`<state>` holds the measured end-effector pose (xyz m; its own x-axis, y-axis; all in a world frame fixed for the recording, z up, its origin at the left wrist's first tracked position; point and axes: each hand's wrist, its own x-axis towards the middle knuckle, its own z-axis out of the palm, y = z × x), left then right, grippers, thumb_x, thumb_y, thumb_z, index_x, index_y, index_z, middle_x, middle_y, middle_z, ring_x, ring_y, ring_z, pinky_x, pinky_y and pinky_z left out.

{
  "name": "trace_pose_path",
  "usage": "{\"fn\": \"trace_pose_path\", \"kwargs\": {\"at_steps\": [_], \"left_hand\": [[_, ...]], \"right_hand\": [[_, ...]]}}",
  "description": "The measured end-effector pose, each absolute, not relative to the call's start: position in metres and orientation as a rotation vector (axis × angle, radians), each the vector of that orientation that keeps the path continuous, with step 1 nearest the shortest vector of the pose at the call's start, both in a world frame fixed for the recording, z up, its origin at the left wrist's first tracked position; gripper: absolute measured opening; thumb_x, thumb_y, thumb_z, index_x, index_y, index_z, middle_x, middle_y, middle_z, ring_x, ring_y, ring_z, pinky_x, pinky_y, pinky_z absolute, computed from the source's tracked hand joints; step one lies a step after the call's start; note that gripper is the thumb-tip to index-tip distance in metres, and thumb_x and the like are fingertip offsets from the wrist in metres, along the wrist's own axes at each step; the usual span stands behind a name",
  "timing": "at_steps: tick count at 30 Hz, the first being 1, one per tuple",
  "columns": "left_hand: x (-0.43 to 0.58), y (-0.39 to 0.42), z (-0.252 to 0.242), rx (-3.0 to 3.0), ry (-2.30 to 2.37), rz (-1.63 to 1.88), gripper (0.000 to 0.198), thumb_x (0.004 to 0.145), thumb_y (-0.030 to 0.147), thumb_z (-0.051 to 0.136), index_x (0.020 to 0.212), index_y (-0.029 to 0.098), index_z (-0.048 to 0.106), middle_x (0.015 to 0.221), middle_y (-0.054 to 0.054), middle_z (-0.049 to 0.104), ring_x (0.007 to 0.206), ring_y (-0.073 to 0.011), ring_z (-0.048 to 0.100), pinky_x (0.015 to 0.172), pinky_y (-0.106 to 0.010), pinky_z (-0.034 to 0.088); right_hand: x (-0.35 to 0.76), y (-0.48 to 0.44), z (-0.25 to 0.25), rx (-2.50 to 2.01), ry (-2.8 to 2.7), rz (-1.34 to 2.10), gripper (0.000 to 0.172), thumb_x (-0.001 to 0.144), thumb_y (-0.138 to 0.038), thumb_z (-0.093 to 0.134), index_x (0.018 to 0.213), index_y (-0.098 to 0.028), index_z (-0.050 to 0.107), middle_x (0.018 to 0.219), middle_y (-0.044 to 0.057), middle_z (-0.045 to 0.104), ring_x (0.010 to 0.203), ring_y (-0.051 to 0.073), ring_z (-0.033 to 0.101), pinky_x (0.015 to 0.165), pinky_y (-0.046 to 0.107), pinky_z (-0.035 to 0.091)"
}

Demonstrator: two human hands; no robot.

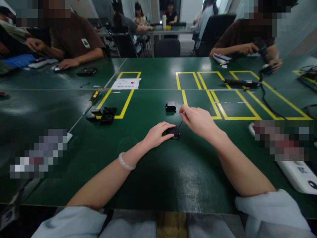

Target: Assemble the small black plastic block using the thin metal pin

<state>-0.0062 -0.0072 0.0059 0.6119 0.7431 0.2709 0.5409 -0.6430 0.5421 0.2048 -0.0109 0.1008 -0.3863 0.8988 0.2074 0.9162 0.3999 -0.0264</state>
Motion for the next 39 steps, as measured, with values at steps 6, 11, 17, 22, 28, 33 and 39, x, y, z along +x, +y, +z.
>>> {"fn": "trace_pose_path", "kwargs": {"at_steps": [6, 11, 17, 22, 28, 33, 39], "left_hand": [[-0.0052, -0.0079, 0.0072, 2.427, 1.03, 0.672, 0.038, 0.096, 0.037, 0.056, 0.131, 0.023, 0.056, 0.12, -0.007, 0.061, 0.112, -0.0222, 0.058, 0.098, -0.036, 0.047], [-0.0059, -0.0069, 0.0058, 2.429, 1.02, 0.684, 0.038, 0.096, 0.038, 0.056, 0.131, 0.023, 0.056, 0.12, -0.007, 0.061, 0.113, -0.0224, 0.058, 0.098, -0.036, 0.046], [-0.0066, -0.0069, 0.0058, 2.421, 1.016, 0.682, 0.039, 0.096, 0.039, 0.055, 0.131, 0.024, 0.056, 0.12, -0.007, 0.06, 0.113, -0.0227, 0.058, 0.097, -0.036, 0.047], [-0.0068, -0.0064, 0.0051, 2.425, 1.019, 0.675, 0.038, 0.096, 0.038, 0.055, 0.131, 0.023, 0.056, 0.121, -0.007, 0.06, 0.113, -0.0225, 0.057, 0.098, -0.036, 0.046], [-0.0061, -0.0065, 0.0052, 2.427, 1.022, 0.676, 0.038, 0.096, 0.038, 0.055, 0.131, 0.023, 0.056, 0.12, -0.008, 0.061, 0.113, -0.0227, 0.058, 0.098, -0.037, 0.047], [-0.0058, -0.0069, 0.0057, 2.426, 1.024, 0.679, 0.038, 0.095, 0.037, 0.056, 0.131, 0.023, 0.056, 0.12, -0.007, 0.061, 0.112, -0.0228, 0.057, 0.098, -0.037, 0.047], [-0.0058, -0.0068, 0.0062, 2.424, 1.023, 0.677, 0.038, 0.095, 0.037, 0.056, 0.13, 0.023, 0.056, 0.12, -0.007, 0.061, 0.112, -0.0227, 0.058, 0.098, -0.037, 0.047]], "right_hand": [[0.2051, -0.0121, 0.0982, -1.597, -2.41, -0.102, 0.03, 0.096, -0.029, 0.033, 0.118, -0.019, 0.052, 0.089, 0.006, 0.072, 0.073, 0.019, 0.064, 0.06, 0.028, 0.03], [0.2043, -0.0141, 0.1053, -1.635, -2.46, -0.101, 0.033, 0.098, -0.035, 0.033, 0.096, -0.02, 0.061, 0.088, 0.008, 0.072, 0.077, 0.02, 0.065, 0.06, 0.029, 0.03], [0.2045, -0.0134, 0.1038, -1.667, -2.438, -0.131, 0.032, 0.097, -0.029, 0.032, 0.111, -0.02, 0.06, 0.09, 0.008, 0.074, 0.076, 0.021, 0.066, 0.06, 0.029, 0.03], [0.2045, -0.0136, 0.1009, -1.629, -2.419, -0.129, 0.033, 0.096, -0.028, 0.034, 0.121, -0.02, 0.053, 0.086, 0.006, 0.074, 0.073, 0.021, 0.066, 0.06, 0.03, 0.031], [0.2033, -0.0139, 0.1048, -1.679, -2.46, -0.102, 0.031, 0.098, -0.036, 0.033, 0.108, -0.021, 0.058, 0.086, 0.007, 0.073, 0.073, 0.02, 0.065, 0.058, 0.028, 0.028], [0.2045, -0.0138, 0.1028, -1.62, -2.457, -0.051, 0.03, 0.097, -0.031, 0.033, 0.115, -0.02, 0.054, 0.087, 0.006, 0.073, 0.07, 0.019, 0.063, 0.058, 0.028, 0.028], [0.2043, -0.0142, 0.1001, -1.566, -2.424, -0.03, 0.029, 0.098, -0.035, 0.034, 0.116, -0.021, 0.052, 0.091, 0.006, 0.073, 0.073, 0.019, 0.064, 0.06, 0.028, 0.03]]}}
